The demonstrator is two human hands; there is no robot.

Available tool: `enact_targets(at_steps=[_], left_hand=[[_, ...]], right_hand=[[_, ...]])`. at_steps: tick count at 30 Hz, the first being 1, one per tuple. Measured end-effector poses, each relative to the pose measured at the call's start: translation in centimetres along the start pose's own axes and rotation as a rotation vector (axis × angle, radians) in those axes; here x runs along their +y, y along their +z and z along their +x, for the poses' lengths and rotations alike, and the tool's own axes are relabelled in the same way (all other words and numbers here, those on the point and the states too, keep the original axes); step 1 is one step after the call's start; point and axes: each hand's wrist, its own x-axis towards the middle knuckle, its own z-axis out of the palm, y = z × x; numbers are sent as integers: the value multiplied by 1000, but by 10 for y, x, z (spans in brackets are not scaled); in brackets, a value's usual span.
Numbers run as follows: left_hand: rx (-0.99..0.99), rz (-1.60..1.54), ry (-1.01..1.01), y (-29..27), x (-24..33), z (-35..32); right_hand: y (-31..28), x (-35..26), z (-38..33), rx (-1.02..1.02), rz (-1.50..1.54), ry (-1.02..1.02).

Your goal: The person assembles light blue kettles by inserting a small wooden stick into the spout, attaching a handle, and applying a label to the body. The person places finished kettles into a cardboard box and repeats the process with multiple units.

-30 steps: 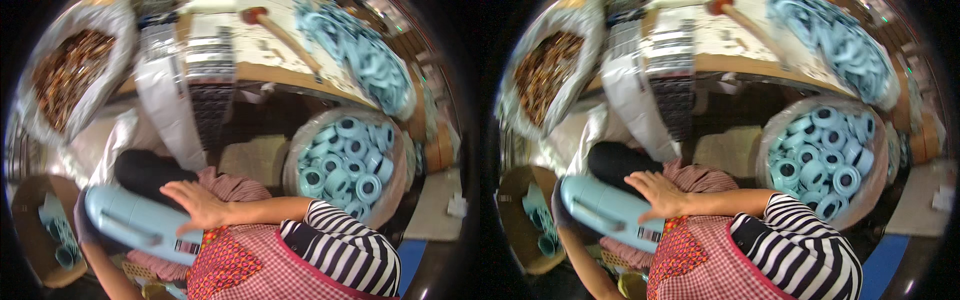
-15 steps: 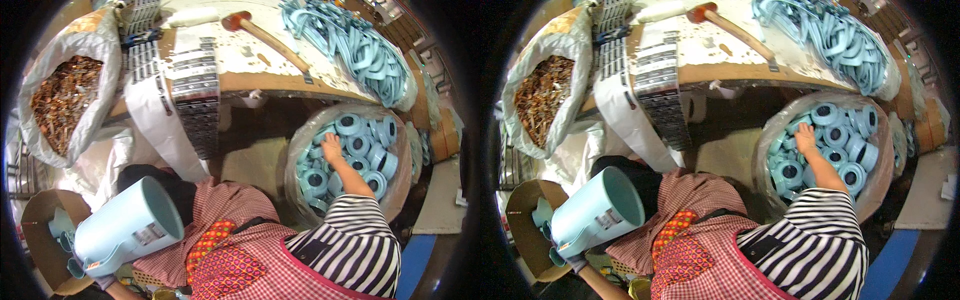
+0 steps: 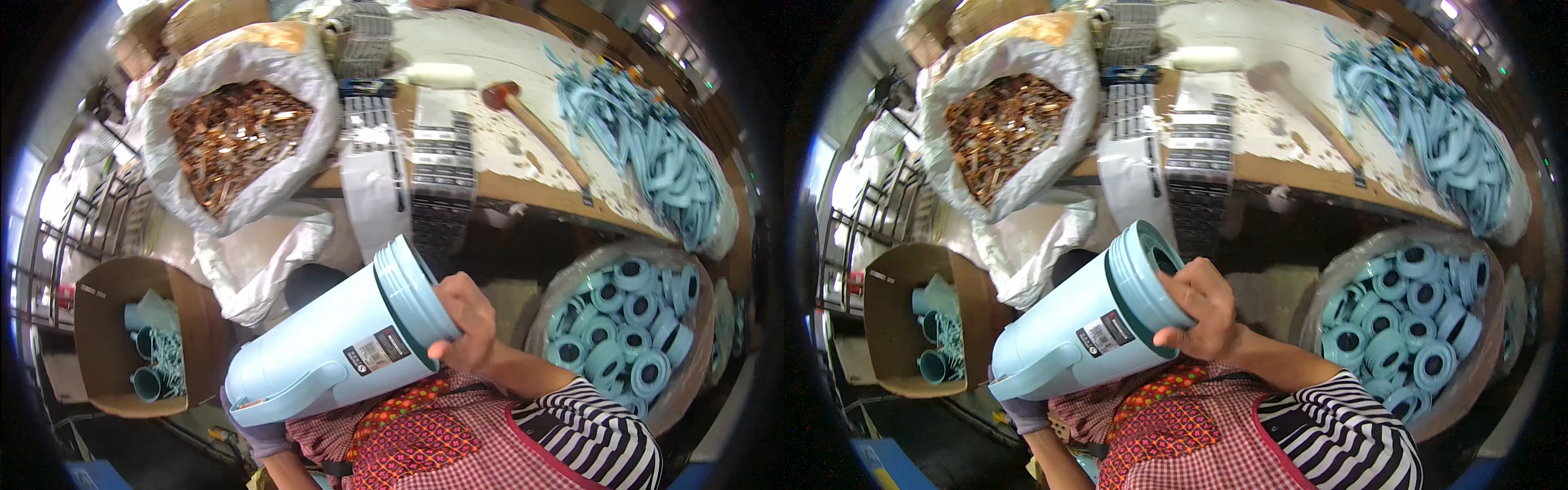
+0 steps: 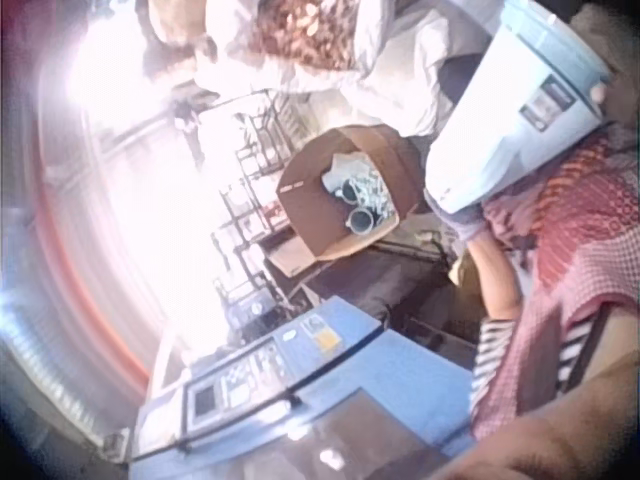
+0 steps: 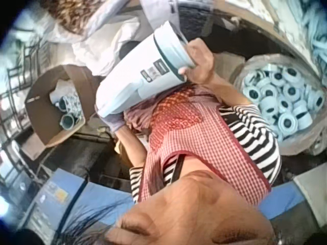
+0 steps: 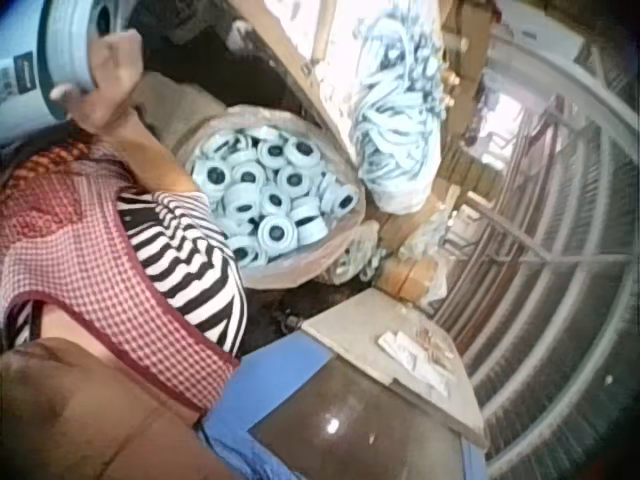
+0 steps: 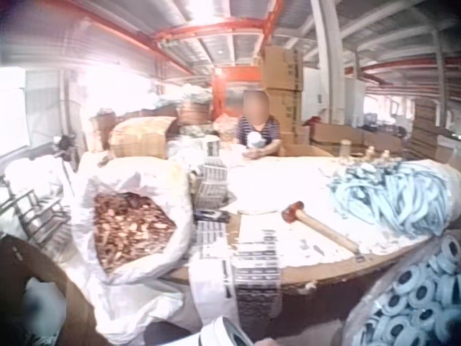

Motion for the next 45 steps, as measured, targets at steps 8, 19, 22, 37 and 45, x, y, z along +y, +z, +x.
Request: enact_targets(at_steps=[8, 19, 22, 37, 45], left_hand=[[227, 473, 306, -21, 6, -44], [-137, 666, 634, 49, 113, -12], [-301, 741, 735, 69, 128, -7], [-670, 850, 913, 127, 151, -5], [-837, 995, 862, 147, 154, -9]], right_hand=[[28, -24, 19, -90, 121, -194], [72, 16, 13, 18, 690, 1041], [59, -6, 16, 44, 184, 209], [-229, 223, 118, 337, -726, 522], [-359, 292, 87, -387, -1625, 628]])
